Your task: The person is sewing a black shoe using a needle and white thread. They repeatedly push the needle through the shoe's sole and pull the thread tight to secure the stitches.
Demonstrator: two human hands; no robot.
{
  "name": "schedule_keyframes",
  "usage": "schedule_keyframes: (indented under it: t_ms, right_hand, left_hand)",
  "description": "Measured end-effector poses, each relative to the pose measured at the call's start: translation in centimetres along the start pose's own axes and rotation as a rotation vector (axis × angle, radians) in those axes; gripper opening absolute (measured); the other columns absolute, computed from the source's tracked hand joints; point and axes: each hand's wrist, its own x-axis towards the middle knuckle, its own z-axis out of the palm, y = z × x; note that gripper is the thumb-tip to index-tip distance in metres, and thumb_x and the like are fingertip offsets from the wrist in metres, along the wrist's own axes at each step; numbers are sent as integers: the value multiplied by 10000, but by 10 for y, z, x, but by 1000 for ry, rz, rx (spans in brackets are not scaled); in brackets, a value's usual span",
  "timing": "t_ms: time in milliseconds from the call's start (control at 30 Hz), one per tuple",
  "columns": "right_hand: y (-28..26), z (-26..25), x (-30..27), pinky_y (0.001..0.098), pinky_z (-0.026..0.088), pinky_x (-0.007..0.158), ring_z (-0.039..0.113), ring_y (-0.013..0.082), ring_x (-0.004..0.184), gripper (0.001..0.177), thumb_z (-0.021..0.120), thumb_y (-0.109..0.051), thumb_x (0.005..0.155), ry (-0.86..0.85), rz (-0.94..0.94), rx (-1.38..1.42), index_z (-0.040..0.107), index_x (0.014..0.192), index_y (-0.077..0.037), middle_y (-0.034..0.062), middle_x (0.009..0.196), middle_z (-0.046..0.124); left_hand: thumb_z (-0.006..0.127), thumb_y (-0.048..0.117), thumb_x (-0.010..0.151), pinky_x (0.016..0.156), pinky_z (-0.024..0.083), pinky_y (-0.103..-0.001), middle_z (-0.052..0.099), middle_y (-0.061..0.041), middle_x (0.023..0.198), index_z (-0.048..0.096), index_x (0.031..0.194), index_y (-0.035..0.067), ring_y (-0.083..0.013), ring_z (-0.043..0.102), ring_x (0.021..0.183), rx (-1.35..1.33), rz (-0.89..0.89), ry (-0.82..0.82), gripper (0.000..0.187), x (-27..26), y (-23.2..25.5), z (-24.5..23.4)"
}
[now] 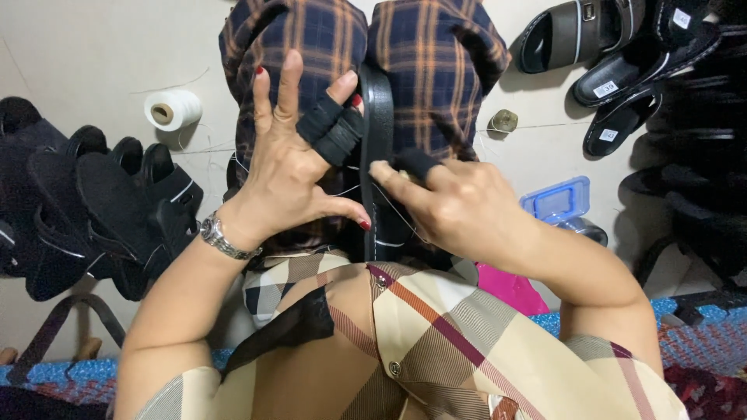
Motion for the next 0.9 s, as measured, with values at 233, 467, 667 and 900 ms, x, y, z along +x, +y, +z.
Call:
schedule_keyframes:
  t_ms: [233,467,667,900]
  right_hand:
    - [-2,-7,-56,393,489,584,533,304,824,210,687,-172,1012,306,49,192,687,1219,-135,154,1075,631]
    - [53,17,-153,441,452,537,581,338,694,494,779,-318,946,-166,747,-510,729,1425,-210,123,746,563]
    - [4,21,-13,380,561,734,698,307,808,198,624,-288,975,372,-2,-116,731,1100,-178,48,704,499]
    - [2,-10,-13,329,529,609,603,220,625,333,594,-217,921,159,-48,-157,654,1249,-231,34,654,499]
  left_hand:
    - [716,576,787,1246,143,-614,330,-261,1527,612,1253,8,-449,194,1441,-45,-100,285,741,-30,16,6]
    - [496,-16,1073,852,539,-301,519,-235,1339,583,1370,3,-189,616,859,-1770,-246,173,310,-76,33,6]
    - [747,49,914,431,537,-235,627,-89,536,695,1126,35,-119,599,406,-1260,-821,349,220,-33,51,28]
    - [966,340,714,539,537,-372,583,-60,662,733,928,89,-267,628,563,-289,-517,452,404,-33,74,51]
